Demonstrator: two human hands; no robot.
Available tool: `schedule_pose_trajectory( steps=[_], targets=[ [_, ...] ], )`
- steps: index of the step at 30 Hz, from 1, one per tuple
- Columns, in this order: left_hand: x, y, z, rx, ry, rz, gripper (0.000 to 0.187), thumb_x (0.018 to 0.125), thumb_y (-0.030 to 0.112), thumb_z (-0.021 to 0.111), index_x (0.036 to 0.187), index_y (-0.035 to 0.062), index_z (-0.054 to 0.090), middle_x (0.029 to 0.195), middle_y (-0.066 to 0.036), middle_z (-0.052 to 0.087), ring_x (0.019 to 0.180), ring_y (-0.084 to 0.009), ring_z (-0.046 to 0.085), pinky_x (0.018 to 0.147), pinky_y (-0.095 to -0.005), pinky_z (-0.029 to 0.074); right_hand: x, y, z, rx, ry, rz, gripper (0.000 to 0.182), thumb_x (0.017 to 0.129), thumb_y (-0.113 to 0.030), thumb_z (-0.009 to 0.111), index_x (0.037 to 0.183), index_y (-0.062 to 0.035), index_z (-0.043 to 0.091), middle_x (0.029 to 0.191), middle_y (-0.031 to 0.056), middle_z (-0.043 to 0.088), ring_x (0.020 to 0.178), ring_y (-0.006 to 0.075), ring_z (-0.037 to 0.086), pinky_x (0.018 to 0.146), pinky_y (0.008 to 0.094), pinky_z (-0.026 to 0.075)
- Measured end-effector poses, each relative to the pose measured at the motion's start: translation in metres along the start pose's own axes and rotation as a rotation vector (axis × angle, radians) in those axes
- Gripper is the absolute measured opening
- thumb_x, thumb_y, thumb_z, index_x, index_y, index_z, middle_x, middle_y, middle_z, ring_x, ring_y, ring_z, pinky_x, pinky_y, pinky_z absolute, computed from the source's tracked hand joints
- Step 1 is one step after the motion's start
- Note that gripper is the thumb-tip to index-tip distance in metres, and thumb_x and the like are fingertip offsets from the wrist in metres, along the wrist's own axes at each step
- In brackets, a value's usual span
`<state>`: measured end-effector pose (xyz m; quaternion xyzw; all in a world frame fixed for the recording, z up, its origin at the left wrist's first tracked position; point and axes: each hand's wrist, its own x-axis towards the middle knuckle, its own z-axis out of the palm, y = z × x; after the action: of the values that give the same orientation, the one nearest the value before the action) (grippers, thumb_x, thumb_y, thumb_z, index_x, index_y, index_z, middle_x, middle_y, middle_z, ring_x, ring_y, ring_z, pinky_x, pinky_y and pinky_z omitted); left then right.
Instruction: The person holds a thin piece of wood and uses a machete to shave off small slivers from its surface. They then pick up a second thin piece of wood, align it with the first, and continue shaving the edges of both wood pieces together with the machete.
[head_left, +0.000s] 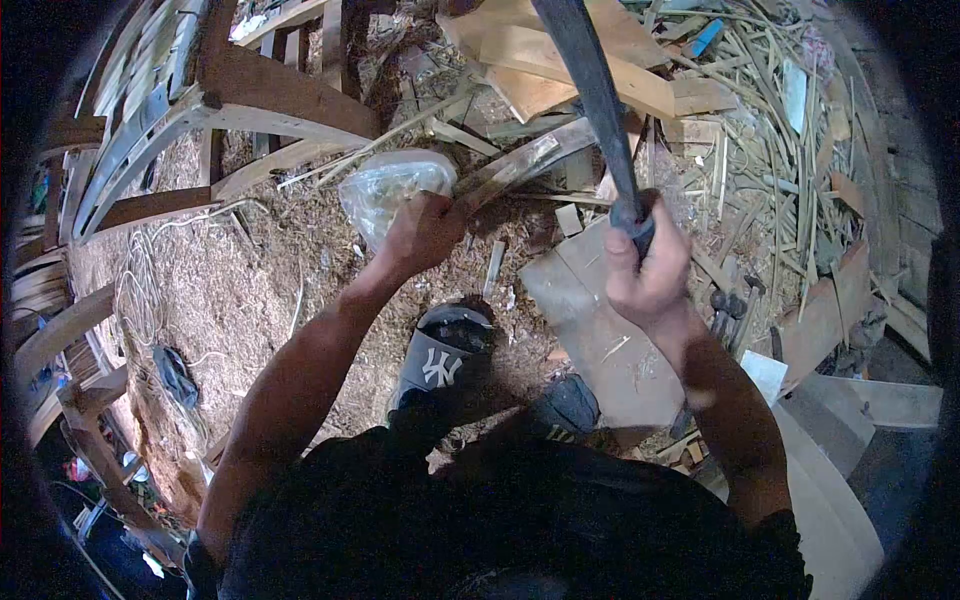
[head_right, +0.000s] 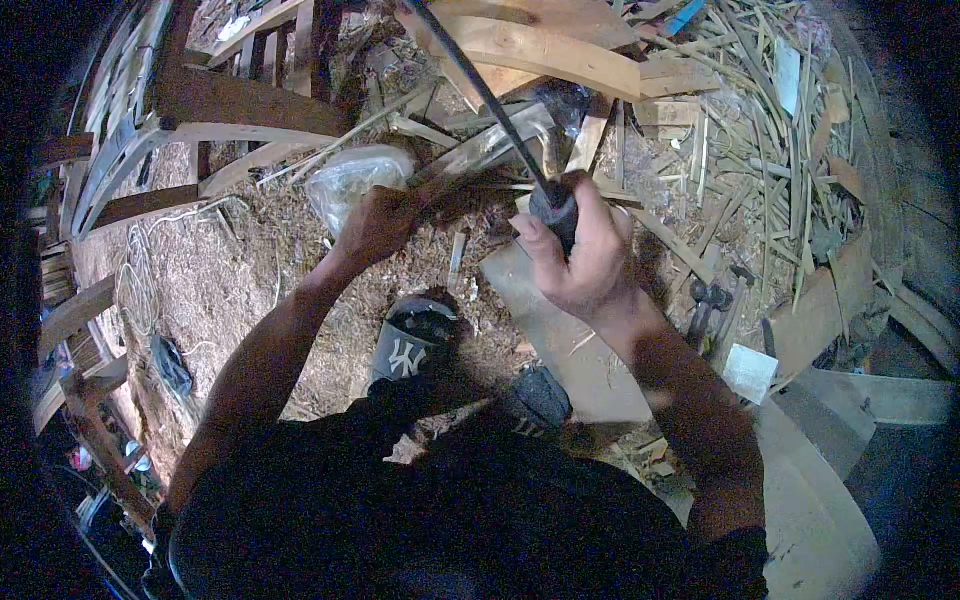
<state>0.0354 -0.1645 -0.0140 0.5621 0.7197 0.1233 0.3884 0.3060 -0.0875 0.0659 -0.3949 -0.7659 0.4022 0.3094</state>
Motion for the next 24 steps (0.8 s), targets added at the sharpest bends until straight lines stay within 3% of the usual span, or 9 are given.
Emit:
schedule_pose_trajectory(
  steps=[4,7,8,16,18,19,21,22,24],
  targets=[
    [0.002,-0.010,0.006,0.017,-0.031,-0.107,0.028,0.099,0.031,0.055,0.115,0.0125,0.069,0.073,-0.024,0.065,0.067,-0.0427,0.067,0.057,-0.0516,0.052,-0.015,0.042,0.036,-0.314,-0.216,0.351,0.038,0.098,-0.036,0.060,0.095,0.0017,0.058,0.065,0.0208,0.057,0.057,0.0385,0.049,0.058,0.0437,0.044],
    [-0.003,-0.010,0.011,0.322,0.189,0.294,0.038,0.103,0.036,0.049,0.095,0.0069,0.072,0.066,-0.025,0.063,0.059,-0.0362,0.066,0.056,-0.0476,0.049,-0.004,0.041,0.025,-0.193,-0.278,0.382,0.040,0.098,-0.038,0.061,0.091,0.0016,0.058,0.064,0.0199,0.056,0.057,0.0374,0.049,0.057,0.0458,0.042],
    [-0.002,-0.008,0.010,0.260,0.141,0.219,0.035,0.103,0.034,0.049,0.100,0.0083,0.072,0.066,-0.024,0.063,0.058,-0.0347,0.065,0.056,-0.0473,0.049,0.000,0.037,0.019,-0.157,-0.269,0.339,0.039,0.098,-0.035,0.061,0.090,0.0025,0.059,0.062,0.0172,0.052,0.054,0.0303,0.049,0.054,0.0429,0.040],
    [0.007,-0.019,0.014,0.023,0.026,-0.040,0.032,0.103,0.033,0.050,0.112,0.0106,0.071,0.062,-0.021,0.062,0.053,-0.0288,0.063,0.055,-0.0456,0.048,0.004,-0.014,0.001,0.002,0.057,-0.025,0.037,0.094,-0.032,0.067,0.097,0.0030,0.057,0.066,0.0188,0.062,0.058,0.0373,0.064,0.055,0.0441,0.049],
    [0.003,0.002,0.003,-0.086,-0.022,-0.182,0.049,0.100,0.042,0.053,0.093,-0.0040,0.069,0.072,-0.029,0.064,0.072,-0.0492,0.065,0.065,-0.0573,0.050,-0.010,0.032,0.028,-0.121,-0.103,0.171,0.040,0.095,-0.035,0.066,0.098,0.0038,0.058,0.069,0.0217,0.064,0.062,0.0411,0.065,0.057,0.0470,0.050],
    [0.004,-0.011,0.009,-0.081,-0.017,-0.179,0.049,0.100,0.042,0.053,0.093,-0.0040,0.069,0.072,-0.029,0.064,0.072,-0.0492,0.065,0.065,-0.0573,0.050,-0.007,0.038,0.034,-0.246,-0.263,0.363,0.043,0.096,-0.037,0.064,0.099,0.0045,0.058,0.071,0.0246,0.065,0.067,0.0448,0.066,0.059,0.0499,0.050],
    [0.003,-0.026,0.020,0.283,0.276,0.297,0.046,0.100,0.040,0.054,0.095,-0.0025,0.070,0.071,-0.028,0.064,0.071,-0.0472,0.066,0.063,-0.0558,0.051,-0.010,0.037,0.035,-0.320,-0.267,0.482,0.047,0.096,-0.042,0.062,0.099,0.0046,0.059,0.078,0.0289,0.066,0.076,0.0498,0.065,0.063,0.0542,0.051],
    [0.004,-0.023,0.018,0.284,0.276,0.301,0.046,0.100,0.040,0.054,0.095,-0.0025,0.070,0.071,-0.028,0.064,0.071,-0.0472,0.066,0.063,-0.0558,0.051,-0.006,0.037,0.032,-0.271,-0.268,0.436,0.046,0.096,-0.042,0.062,0.100,0.0042,0.060,0.077,0.0286,0.066,0.076,0.0492,0.065,0.063,0.0537,0.050],
    [0.005,-0.012,0.011,0.004,0.015,-0.132,0.029,0.096,0.029,0.058,0.114,0.0126,0.073,0.062,-0.015,0.064,0.052,-0.0245,0.062,0.051,-0.0391,0.047,-0.001,0.029,0.021,-0.236,-0.273,0.346,0.042,0.097,-0.039,0.062,0.101,0.0031,0.060,0.074,0.0265,0.066,0.074,0.0456,0.067,0.063,0.0511,0.051]
  ],
)
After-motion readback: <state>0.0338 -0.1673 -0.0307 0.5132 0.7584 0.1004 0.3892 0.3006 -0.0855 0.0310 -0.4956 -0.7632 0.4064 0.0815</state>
